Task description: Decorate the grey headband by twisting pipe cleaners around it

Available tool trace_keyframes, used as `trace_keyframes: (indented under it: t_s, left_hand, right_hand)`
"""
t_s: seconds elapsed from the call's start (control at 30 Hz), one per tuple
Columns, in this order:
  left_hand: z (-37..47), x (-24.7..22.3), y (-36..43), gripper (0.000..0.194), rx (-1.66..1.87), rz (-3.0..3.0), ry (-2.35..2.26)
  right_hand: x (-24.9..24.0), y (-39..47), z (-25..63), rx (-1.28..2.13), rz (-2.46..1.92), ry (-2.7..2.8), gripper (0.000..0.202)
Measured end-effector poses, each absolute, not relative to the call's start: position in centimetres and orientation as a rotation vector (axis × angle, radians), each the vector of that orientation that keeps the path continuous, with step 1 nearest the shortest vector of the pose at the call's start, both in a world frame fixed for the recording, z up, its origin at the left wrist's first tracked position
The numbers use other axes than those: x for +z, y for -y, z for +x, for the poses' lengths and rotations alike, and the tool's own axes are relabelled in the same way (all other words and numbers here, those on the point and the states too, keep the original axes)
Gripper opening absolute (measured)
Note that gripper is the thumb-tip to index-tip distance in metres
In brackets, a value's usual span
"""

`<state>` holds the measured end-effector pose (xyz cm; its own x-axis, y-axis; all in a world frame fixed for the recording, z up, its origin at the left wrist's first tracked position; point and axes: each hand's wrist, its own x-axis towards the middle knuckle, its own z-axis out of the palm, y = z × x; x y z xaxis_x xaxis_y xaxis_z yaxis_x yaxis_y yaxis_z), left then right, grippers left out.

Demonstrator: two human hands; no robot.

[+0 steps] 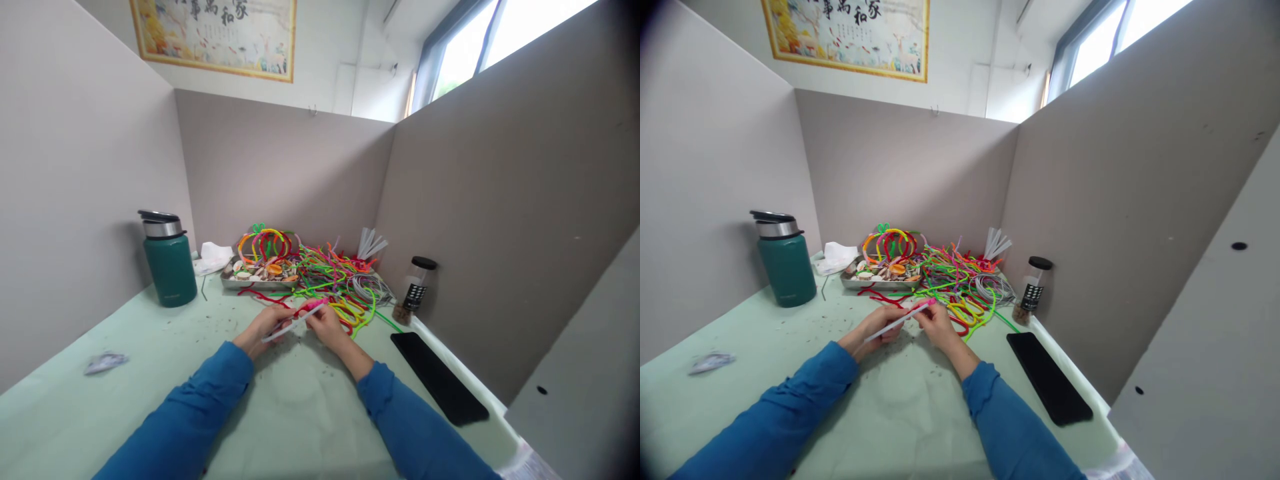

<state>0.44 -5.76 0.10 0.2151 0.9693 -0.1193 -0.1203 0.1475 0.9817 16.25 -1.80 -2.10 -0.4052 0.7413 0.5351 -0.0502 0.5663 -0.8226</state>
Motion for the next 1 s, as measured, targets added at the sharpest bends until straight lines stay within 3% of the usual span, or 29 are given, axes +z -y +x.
trace_keyframes:
  t_s: [0.17, 0.33, 0.6, 1.0]
  left_hand:
    - [0.6, -0.1, 5.9, 0.023, 1.003, 1.049, -0.957]
    - [0.9, -0.3, 5.8, 0.031, 1.046, 1.056, -1.01]
    - [1.1, -0.3, 5.7, 0.036, 1.166, 1.085, -1.055]
    - [0.6, -0.3, 5.6, 0.029, 1.133, 1.068, -0.983]
  right_hand:
    - [-2.6, 1.5, 16.1, 0.984, -0.645, 1.739, 0.022]
    - [-2.1, 1.6, 16.3, 0.911, -0.781, 1.708, 0.019]
    - [-1.8, 1.9, 16.3, 0.936, -0.736, 1.739, 0.014]
    - [-1.1, 2.7, 16.4, 0.989, -0.629, 1.772, 0.01]
